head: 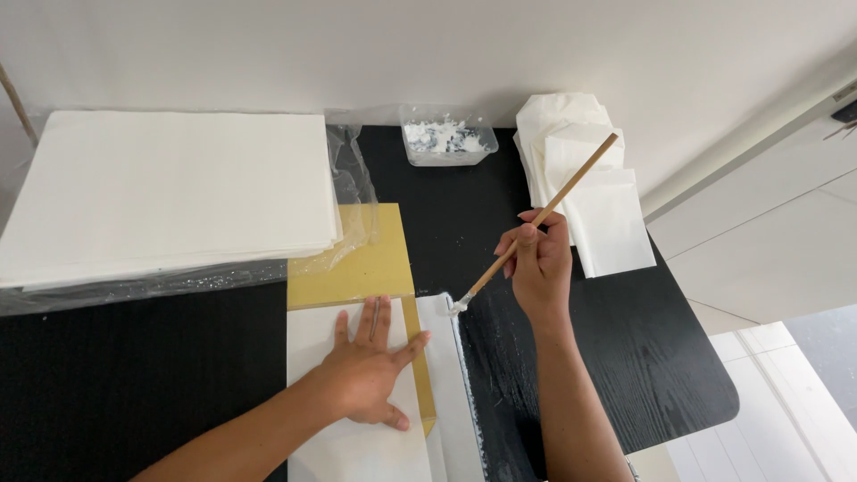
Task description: The person applies glue to the edges of a white paper box using a brush, then places a sheet of white paper over a gold-colored box and smooths it down. They continue to apply glue to the edges of the paper covering the box.
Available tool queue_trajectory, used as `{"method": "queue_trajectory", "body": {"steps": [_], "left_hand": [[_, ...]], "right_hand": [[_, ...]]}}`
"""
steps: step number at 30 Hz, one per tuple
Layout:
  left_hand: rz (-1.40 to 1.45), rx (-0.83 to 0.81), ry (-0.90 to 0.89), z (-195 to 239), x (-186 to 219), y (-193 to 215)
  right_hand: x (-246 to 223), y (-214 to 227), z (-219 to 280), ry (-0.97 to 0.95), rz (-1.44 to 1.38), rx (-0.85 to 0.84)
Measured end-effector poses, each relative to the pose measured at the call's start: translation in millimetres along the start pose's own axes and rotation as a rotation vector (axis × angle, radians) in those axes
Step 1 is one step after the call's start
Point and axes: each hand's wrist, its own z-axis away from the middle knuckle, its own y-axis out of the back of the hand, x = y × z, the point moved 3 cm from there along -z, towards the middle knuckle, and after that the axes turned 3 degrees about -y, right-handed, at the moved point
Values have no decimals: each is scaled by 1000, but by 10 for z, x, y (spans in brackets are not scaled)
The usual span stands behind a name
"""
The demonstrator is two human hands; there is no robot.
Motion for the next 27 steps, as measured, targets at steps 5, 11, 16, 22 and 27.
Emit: {"method": "queue_trajectory", "body": {"steps": [5,11,16,22,27], "left_hand": [[-15,-4,10,6,24,-9],[2,0,24,48,58,13],[3,9,22,43,56,5],[8,2,-3,88,63,25],[-1,-10,-9,103,67,36]], "right_hand": [[66,-47,-12,-5,-33,-22],[149,-46,-39,-51,11,-26],[164,-95,-19,-27,26,-66],[181,-149,-16,-4,94,-78],[229,-151,-30,41,97,-48]]}}
